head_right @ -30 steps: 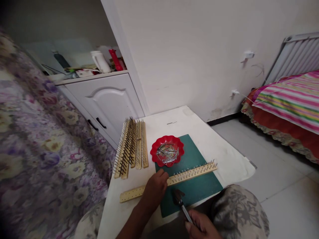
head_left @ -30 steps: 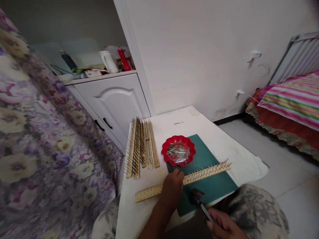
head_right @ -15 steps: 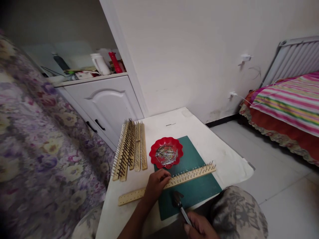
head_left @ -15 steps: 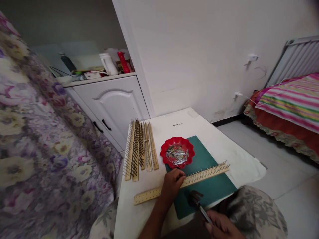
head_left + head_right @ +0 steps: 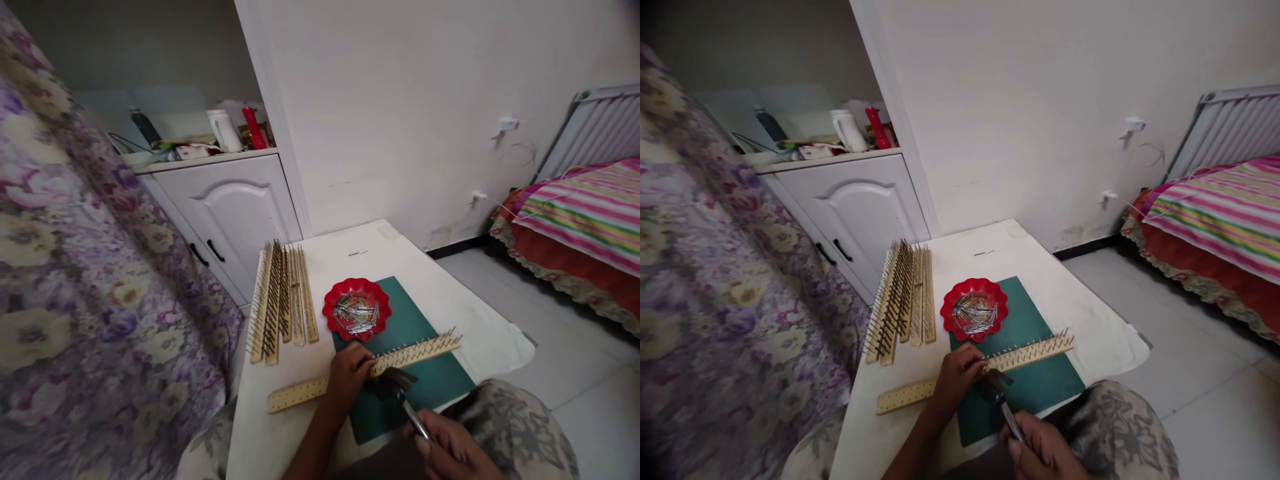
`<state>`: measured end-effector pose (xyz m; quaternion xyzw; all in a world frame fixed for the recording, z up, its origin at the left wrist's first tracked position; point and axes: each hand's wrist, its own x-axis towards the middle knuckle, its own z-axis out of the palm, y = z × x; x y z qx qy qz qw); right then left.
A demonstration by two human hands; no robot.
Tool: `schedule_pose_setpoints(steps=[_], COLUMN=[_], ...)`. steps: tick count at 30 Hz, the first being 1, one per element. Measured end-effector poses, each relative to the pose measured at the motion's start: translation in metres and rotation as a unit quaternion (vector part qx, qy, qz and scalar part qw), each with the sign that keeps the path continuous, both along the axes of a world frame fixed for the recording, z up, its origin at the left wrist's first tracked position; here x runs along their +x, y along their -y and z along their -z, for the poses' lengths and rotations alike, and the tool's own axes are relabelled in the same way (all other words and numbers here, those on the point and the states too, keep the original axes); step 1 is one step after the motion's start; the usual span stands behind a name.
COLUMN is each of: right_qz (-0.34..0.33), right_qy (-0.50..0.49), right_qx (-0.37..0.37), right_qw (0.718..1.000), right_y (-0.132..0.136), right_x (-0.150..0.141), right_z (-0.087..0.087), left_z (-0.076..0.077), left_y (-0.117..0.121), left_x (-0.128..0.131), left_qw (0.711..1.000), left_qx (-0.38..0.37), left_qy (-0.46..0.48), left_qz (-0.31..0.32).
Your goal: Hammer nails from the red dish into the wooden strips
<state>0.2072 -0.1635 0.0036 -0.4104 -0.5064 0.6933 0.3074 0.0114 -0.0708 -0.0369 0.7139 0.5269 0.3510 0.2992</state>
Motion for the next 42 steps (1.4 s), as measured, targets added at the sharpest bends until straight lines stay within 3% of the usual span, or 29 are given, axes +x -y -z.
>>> schedule_pose_setpoints(steps=[4, 11, 20, 36, 42], right_qz=[0.024, 0.017, 0.020, 0.018, 0.037], right_qy=[0.017, 0.010, 0.010, 0.013, -0.015], right_qx=[0.031, 0.068, 0.065, 0.066, 0.028], right_qw=[0.999, 0.997, 0.998, 0.998, 0.999], right_y=[-0.018, -0.040, -0.038, -0.038, -0.022], right_x=[-0.007, -0.025, -0.022, -0.022, -0.009], right_z=[-0.010, 0.000, 0.001, 0.001, -0.007], left_z=[-0.001, 0.007, 0.000, 0.005, 0.001], left_y=[0.001, -0.003, -0.001, -0.001, 0.001], left_x=[0.000, -0.002, 0.000, -0.002, -0.001], left_qw=[1.000, 1.000, 1.000, 1.000, 1.000], left_qx=[0.001, 0.005, -0.008, 0.001, -0.009], left_qy=[-0.006, -0.006, -0.012, -0.021, -0.020], left_qz=[-0.002, -0.006, -0.009, -0.001, -0.011])
